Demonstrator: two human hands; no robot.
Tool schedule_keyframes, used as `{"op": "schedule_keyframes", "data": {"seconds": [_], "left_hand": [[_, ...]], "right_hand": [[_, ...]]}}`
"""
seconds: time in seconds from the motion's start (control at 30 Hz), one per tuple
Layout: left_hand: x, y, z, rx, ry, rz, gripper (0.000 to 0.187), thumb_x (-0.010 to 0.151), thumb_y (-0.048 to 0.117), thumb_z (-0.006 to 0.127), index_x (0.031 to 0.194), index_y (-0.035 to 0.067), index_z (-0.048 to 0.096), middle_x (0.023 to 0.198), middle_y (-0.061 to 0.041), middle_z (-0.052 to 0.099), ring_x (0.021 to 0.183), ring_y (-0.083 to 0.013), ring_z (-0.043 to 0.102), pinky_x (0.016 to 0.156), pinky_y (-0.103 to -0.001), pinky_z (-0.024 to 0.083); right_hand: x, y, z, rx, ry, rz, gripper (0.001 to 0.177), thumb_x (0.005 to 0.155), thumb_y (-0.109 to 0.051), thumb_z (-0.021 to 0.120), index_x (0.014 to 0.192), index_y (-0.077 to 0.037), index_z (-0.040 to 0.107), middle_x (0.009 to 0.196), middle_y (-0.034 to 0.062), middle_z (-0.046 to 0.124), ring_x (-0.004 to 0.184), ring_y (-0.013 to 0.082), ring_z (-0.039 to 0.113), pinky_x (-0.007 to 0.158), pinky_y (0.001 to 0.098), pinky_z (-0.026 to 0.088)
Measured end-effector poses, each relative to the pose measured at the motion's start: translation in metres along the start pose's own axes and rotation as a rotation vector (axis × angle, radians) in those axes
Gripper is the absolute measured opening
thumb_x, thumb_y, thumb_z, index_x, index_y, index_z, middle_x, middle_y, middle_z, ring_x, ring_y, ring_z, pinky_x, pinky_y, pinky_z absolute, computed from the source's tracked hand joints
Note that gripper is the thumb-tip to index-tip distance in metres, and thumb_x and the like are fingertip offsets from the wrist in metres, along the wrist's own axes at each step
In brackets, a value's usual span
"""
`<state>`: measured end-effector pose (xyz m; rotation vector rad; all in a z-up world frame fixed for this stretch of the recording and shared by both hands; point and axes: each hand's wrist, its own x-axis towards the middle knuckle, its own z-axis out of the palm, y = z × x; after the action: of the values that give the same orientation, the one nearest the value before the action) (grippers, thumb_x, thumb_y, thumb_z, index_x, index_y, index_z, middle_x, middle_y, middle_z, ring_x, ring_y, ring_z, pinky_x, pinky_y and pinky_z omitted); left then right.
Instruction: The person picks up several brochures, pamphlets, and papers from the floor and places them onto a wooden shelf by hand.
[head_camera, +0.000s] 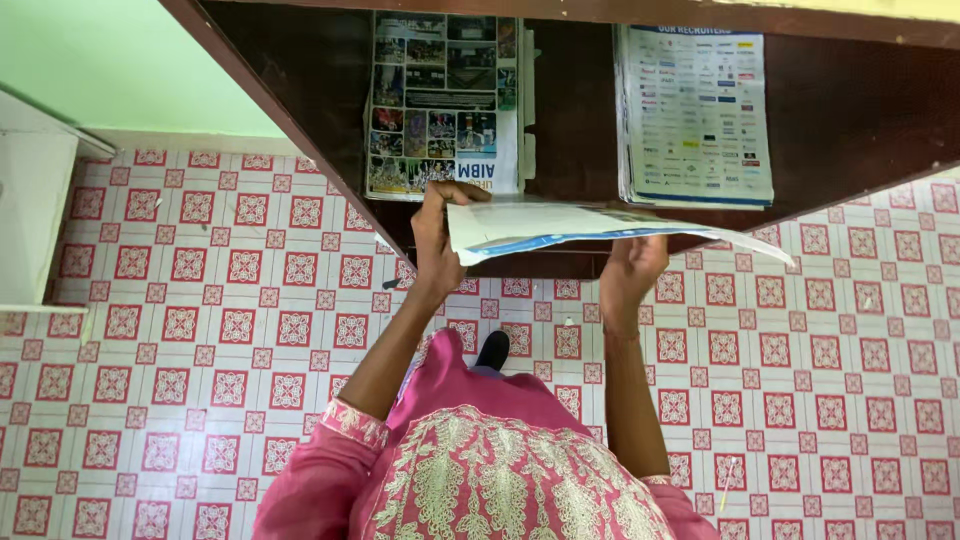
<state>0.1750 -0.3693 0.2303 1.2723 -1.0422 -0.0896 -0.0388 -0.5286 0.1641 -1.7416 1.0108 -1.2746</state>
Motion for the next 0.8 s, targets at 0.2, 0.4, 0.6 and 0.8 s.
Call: {"op": "schedule_keyframes", "data": {"seconds": [0.2,0.4,0.6,0.8], "left_hand": [[0.017,-0.050,0.000,0.240,0.120,0.015,0.015,0.103,0.003,0.045,0.111,-0.003,0.057,0.097,-0.019,0.068,0.082,-0.0289,0.064,0.077,-0.039,0.051],[0.022,-0.041,0.017,0.128,0.179,0.084,0.015,0.102,0.005,0.047,0.108,-0.007,0.055,0.093,-0.018,0.066,0.077,-0.0304,0.067,0.073,-0.040,0.054],[0.026,-0.013,0.013,0.177,0.215,-0.012,0.016,0.096,-0.008,0.045,0.109,-0.007,0.055,0.094,-0.020,0.067,0.078,-0.0292,0.065,0.072,-0.043,0.051],[0.018,-0.065,0.007,0.224,0.172,-0.155,0.014,0.094,-0.004,0.060,0.106,-0.006,0.054,0.091,-0.020,0.066,0.080,-0.0206,0.062,0.069,-0.036,0.050]], "right_hand": [[0.022,0.061,0.066,0.247,-0.181,0.038,0.023,0.108,-0.026,0.055,0.097,-0.005,0.056,0.082,0.0021,0.060,0.068,0.0081,0.058,0.061,0.0262,0.053],[0.032,0.054,0.061,0.208,-0.186,-0.124,0.019,0.113,-0.017,0.054,0.113,0.002,0.054,0.101,0.0106,0.063,0.089,0.0126,0.058,0.082,0.0301,0.049],[0.038,0.015,0.042,0.226,-0.209,-0.088,0.021,0.114,-0.018,0.051,0.118,0.003,0.053,0.107,0.0107,0.068,0.091,0.0132,0.059,0.083,0.0302,0.049],[0.042,0.086,0.055,0.006,-0.319,0.029,0.024,0.110,-0.016,0.056,0.106,0.008,0.055,0.096,0.0137,0.062,0.082,0.0191,0.054,0.079,0.0365,0.044]]}}
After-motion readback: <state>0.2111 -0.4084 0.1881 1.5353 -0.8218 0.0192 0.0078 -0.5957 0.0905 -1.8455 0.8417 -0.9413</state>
